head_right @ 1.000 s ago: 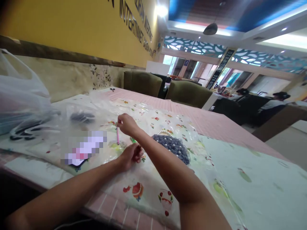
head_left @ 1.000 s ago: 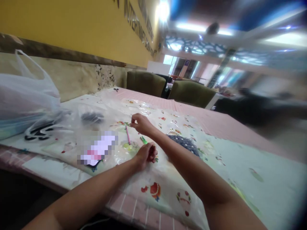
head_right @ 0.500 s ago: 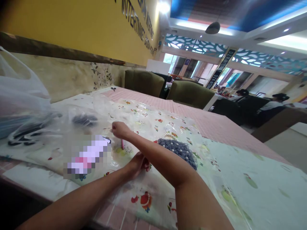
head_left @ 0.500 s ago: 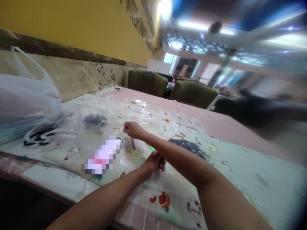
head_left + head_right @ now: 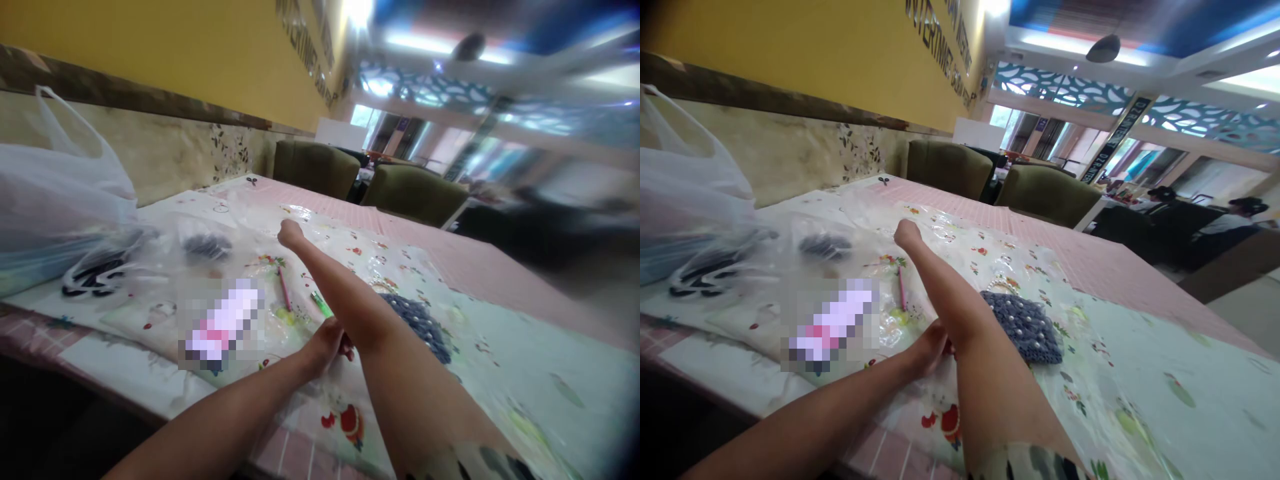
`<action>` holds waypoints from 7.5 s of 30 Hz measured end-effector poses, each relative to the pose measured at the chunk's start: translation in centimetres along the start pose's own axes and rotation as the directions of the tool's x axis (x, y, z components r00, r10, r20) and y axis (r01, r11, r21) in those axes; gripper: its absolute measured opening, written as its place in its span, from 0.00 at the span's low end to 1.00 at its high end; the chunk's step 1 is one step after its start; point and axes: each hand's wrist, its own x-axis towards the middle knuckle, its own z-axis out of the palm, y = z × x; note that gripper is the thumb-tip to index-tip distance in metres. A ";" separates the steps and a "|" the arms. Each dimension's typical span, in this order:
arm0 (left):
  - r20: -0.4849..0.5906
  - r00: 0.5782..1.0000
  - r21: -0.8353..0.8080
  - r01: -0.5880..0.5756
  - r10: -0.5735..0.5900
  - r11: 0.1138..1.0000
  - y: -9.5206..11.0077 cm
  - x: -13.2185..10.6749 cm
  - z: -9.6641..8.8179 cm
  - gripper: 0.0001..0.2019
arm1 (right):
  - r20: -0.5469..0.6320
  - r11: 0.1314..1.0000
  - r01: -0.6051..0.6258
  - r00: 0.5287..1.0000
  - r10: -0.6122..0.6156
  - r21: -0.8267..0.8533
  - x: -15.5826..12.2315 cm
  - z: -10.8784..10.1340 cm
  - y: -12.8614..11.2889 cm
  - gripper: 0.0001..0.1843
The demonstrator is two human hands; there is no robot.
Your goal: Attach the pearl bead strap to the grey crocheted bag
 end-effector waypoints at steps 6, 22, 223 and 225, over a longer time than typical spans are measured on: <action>-0.002 1.000 -0.152 0.025 -0.025 0.988 1.7 -0.1 -0.2 0.21 | -0.169 0.981 0.143 0.978 -0.119 0.132 -7.8 -4.2 2.3 0.11; 0.186 0.875 0.503 -0.475 0.447 0.722 2.6 -1.4 0.5 0.11 | -0.087 0.264 0.048 0.986 0.139 0.963 -30.7 -1.0 10.7 0.15; 0.063 0.955 0.135 0.279 -0.289 0.951 3.6 -1.3 -0.3 0.07 | -0.288 0.885 0.271 0.943 -0.166 0.379 -31.4 0.8 11.8 0.02; 0.055 0.956 0.134 0.279 -0.288 0.951 3.6 -1.3 -0.2 0.07 | -0.304 0.894 0.288 0.935 -0.183 0.345 -31.4 0.8 11.8 0.02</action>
